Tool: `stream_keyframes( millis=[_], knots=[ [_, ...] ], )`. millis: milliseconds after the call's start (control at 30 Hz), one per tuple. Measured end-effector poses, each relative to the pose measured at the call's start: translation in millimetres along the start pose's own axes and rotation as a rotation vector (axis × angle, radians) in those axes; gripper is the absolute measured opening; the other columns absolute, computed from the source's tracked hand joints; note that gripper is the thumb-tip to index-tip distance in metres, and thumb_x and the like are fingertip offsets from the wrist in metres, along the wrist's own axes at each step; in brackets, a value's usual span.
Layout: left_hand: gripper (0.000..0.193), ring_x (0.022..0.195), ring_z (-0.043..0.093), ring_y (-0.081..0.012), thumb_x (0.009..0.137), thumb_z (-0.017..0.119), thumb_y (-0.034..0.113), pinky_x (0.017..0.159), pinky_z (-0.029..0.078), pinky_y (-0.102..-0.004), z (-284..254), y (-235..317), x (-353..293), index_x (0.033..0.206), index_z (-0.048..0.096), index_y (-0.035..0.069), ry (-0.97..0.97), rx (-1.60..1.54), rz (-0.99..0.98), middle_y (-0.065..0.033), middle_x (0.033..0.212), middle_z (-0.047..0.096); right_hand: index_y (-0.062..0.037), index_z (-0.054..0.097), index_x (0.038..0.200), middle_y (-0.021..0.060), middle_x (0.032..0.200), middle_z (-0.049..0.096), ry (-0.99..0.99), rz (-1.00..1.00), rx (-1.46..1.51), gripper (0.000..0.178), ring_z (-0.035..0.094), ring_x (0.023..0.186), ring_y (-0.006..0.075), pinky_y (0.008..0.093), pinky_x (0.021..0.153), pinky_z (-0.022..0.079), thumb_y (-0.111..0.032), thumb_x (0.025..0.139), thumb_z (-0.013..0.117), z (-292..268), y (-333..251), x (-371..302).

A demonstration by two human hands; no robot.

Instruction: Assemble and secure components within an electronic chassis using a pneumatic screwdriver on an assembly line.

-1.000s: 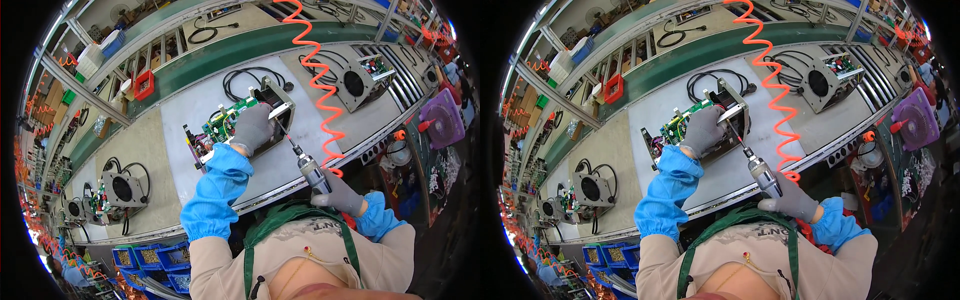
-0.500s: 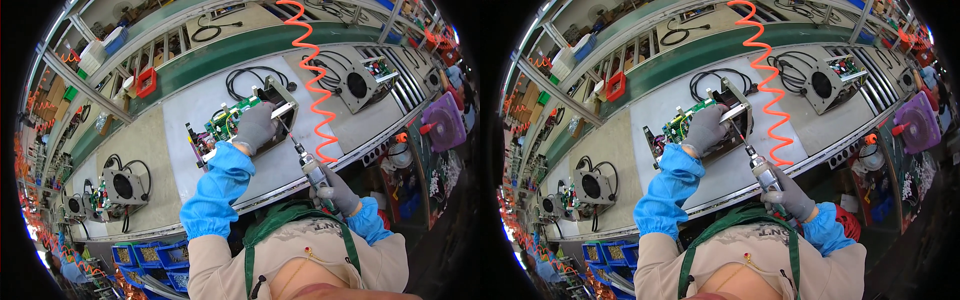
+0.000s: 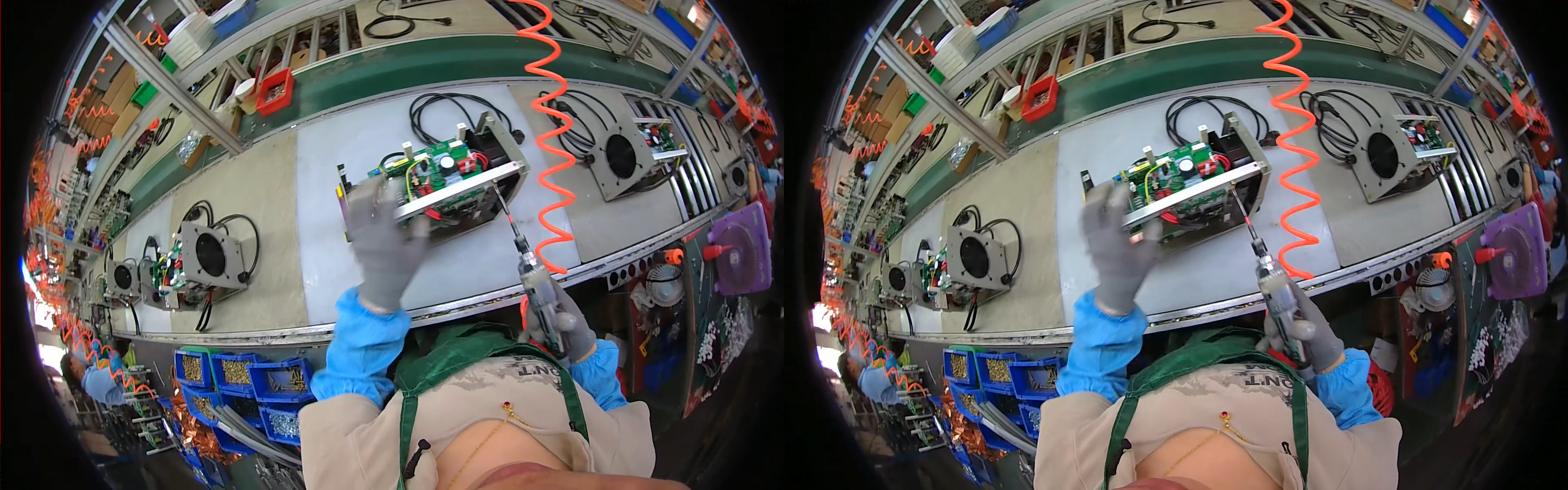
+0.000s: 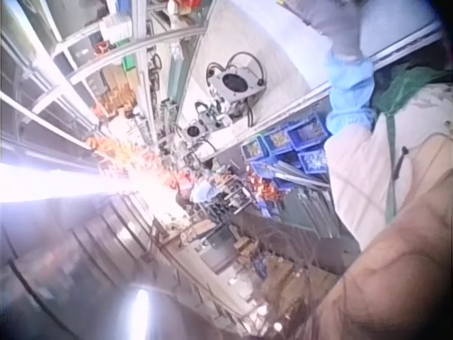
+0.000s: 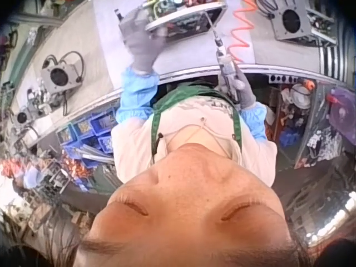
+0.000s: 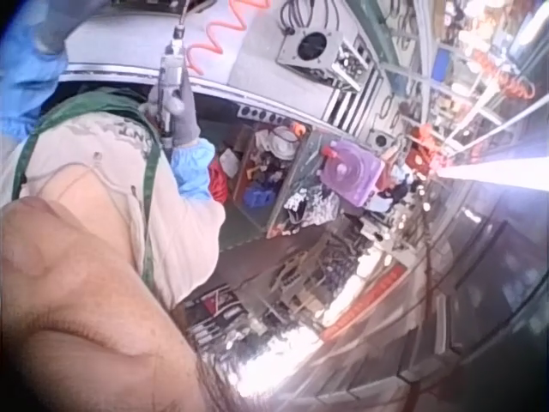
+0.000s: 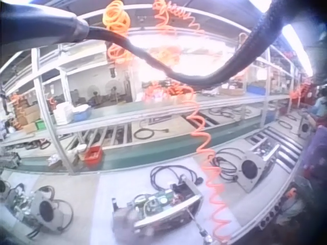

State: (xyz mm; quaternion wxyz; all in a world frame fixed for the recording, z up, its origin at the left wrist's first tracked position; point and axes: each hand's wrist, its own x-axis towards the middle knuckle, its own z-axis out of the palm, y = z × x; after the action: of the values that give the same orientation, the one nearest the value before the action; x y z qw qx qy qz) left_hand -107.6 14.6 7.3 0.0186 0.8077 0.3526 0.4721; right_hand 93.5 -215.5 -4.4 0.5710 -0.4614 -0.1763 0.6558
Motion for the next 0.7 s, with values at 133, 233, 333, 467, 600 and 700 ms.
stream_keyframes(
  millis=[133, 233, 333, 467, 600, 700],
  knots=[
    [0.066, 0.112, 0.048, -0.0365, 0.069, 0.075, 0.022, 0.092, 0.041, -0.0461, -32.6, -36.8, -48.7, 0.126, 0.048, 0.005, -0.004, 0.097, -0.372, -0.0212, 0.12, 0.048, -0.0007, 0.043, 0.12, 0.007, 0.075, 0.055, -0.21, 0.092, 0.082, 0.088, 0.052, 0.053, 0.0126, 0.0251, 0.045, 0.043, -0.052, 0.061, 0.082, 3.7, 2.9, -1.7],
    [0.072, 0.109, 0.05, -0.0374, 0.072, 0.074, 0.025, 0.09, 0.044, -0.0434, -47.3, -30.2, -68.5, 0.133, 0.041, 0.006, -0.146, -0.019, -0.424, -0.021, 0.121, 0.048, -0.0005, 0.044, 0.125, 0.0068, 0.077, 0.057, -0.335, 0.227, -0.127, 0.099, 0.053, 0.064, 0.0102, 0.0214, 0.052, 0.042, -0.065, 0.057, 0.076, 5.7, 16.9, 23.2],
    [0.068, 0.107, 0.05, -0.0394, 0.075, 0.072, 0.024, 0.089, 0.045, -0.0454, -61.4, -26.6, -99.8, 0.133, 0.041, 0.009, -0.303, 0.051, -0.45, -0.0199, 0.121, 0.05, 0.0007, 0.042, 0.127, 0.0073, 0.078, 0.057, -0.338, 0.313, -0.101, 0.097, 0.052, 0.062, 0.0101, 0.022, 0.052, 0.042, -0.063, 0.061, 0.075, 20.4, 30.0, 34.5],
    [0.039, 0.092, 0.062, -0.0318, 0.079, 0.067, 0.019, 0.082, 0.049, -0.0396, -121.4, -53.2, -172.0, 0.115, 0.059, 0.007, -0.286, 0.017, -0.997, -0.0142, 0.095, 0.064, 0.0003, 0.041, 0.125, 0.0099, 0.079, 0.057, -0.501, 0.4, -0.025, 0.078, 0.052, 0.061, 0.0112, 0.0233, 0.049, 0.042, -0.049, 0.072, 0.069, 16.3, 55.1, 46.8],
    [0.026, 0.091, 0.062, -0.0311, 0.081, 0.062, 0.017, 0.081, 0.05, -0.0396, -235.2, -90.1, -265.3, 0.106, 0.063, 0.009, 0.141, 0.676, -1.16, -0.0135, 0.096, 0.064, -0.0007, 0.042, 0.123, 0.0102, 0.081, 0.058, -0.491, 0.481, -0.011, 0.071, 0.054, 0.06, 0.0133, 0.0252, 0.05, 0.046, -0.045, 0.073, 0.067, 30.3, 59.6, 55.1],
    [0.025, 0.093, 0.061, -0.0311, 0.082, 0.059, 0.021, 0.082, 0.049, -0.0409, -281.6, -90.7, -303.6, 0.104, 0.064, 0.01, -0.124, 0.872, -1.282, -0.0122, 0.101, 0.063, -0.002, 0.042, 0.124, 0.0098, 0.082, 0.058, -0.5, 0.529, -0.093, 0.07, 0.055, 0.06, 0.0135, 0.0253, 0.049, 0.047, -0.045, 0.074, 0.066, 42.0, 65.7, 58.6]
  ],
)
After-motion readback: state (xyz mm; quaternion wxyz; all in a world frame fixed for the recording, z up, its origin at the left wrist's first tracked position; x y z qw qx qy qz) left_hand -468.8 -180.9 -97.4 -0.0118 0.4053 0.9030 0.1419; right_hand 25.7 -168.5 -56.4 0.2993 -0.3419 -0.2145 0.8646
